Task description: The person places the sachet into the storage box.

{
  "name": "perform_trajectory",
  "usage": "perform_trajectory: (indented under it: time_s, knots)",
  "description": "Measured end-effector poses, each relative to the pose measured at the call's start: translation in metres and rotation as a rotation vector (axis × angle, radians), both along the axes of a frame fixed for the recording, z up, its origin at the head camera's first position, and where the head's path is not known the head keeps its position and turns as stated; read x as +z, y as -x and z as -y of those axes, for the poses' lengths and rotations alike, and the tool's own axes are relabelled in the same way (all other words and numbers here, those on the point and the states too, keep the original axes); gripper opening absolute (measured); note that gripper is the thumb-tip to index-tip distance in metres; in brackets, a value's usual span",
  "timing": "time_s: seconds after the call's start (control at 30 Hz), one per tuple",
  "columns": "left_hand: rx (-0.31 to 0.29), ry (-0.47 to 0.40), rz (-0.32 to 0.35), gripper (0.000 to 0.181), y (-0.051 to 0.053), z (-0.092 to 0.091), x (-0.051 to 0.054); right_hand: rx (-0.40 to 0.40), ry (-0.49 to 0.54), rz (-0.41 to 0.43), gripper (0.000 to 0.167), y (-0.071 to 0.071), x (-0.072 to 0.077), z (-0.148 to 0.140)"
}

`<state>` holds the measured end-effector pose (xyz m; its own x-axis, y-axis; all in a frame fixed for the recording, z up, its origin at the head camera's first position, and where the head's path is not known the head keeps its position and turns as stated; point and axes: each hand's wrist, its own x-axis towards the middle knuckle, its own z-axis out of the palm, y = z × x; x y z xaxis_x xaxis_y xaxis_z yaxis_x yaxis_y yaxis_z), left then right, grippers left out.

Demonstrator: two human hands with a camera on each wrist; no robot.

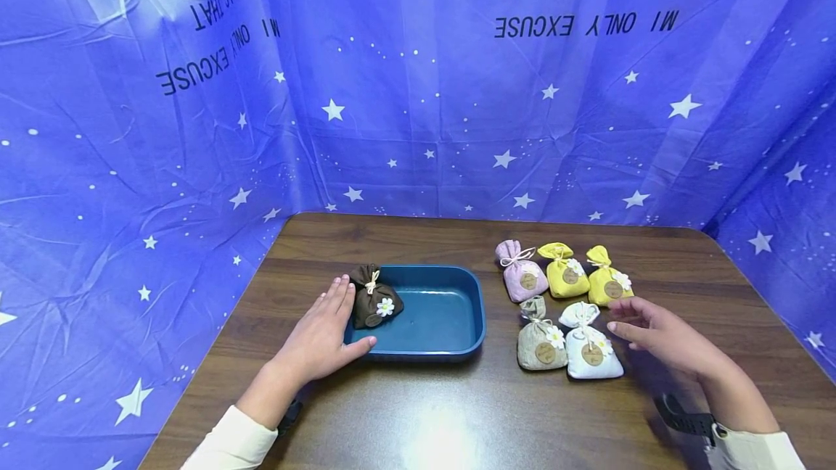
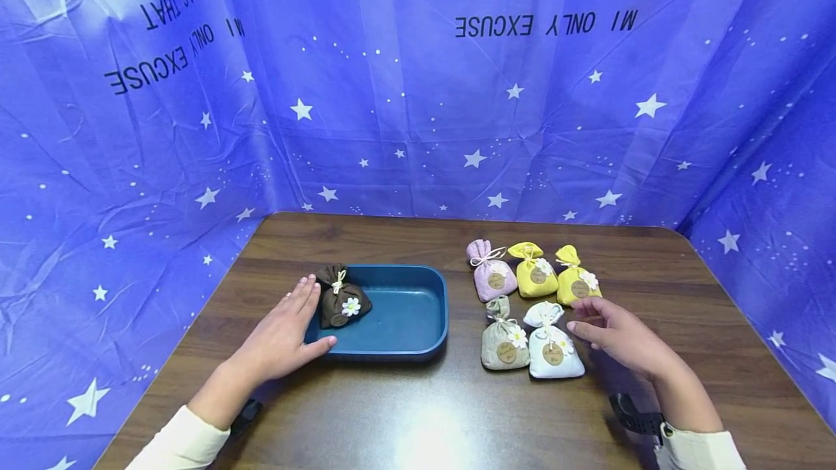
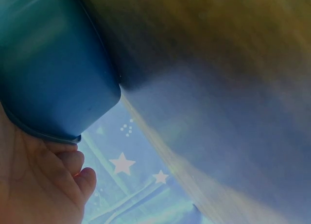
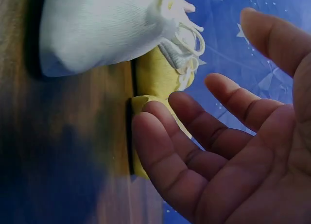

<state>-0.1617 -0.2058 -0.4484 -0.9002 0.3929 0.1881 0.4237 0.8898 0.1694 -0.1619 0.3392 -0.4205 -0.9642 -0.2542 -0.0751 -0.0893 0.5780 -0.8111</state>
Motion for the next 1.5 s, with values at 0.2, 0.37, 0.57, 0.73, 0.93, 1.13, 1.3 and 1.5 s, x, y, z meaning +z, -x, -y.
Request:
perform_trajectory:
  time_s: [0.2, 0.37, 0.57, 0.73, 0.93, 1.13, 1.3, 1.5]
  knots:
    - [0.005, 0.0, 0.009, 0.099, 0.0, 0.0, -0.001, 0.047, 0.052, 0.074, 0.047, -0.005, -0.006, 0.0]
    - [0.005, 0.003, 0.0, 0.099, 0.0, 0.0, -0.001, 0.048, 0.061, 0.123, 0.047, -0.008, -0.009, 0.001]
    - [0.006, 0.004, 0.006, 0.099, 0.001, -0.001, 0.0, 0.062, 0.083, 0.17, 0.047, -0.01, -0.016, 0.001]
    - [0.007, 0.006, 0.012, 0.1, 0.001, 0.0, 0.0, 0.078, 0.094, 0.205, 0.046, -0.009, -0.02, 0.0]
    - [0.004, 0.002, 0.013, 0.1, 0.001, -0.001, 0.001, 0.087, 0.089, 0.222, 0.045, -0.006, -0.024, 0.001]
    - [0.006, 0.006, 0.015, 0.1, 0.001, 0.0, 0.0, 0.09, 0.067, 0.231, 0.039, -0.004, -0.027, 0.002]
    - [0.008, 0.005, 0.014, 0.1, 0.001, 0.0, 0.0, 0.086, 0.093, 0.261, 0.04, -0.004, -0.027, 0.003]
    - [0.003, -0.009, 0.023, 0.1, 0.001, 0.0, 0.002, 0.072, 0.102, 0.282, 0.041, -0.004, -0.025, 0.005]
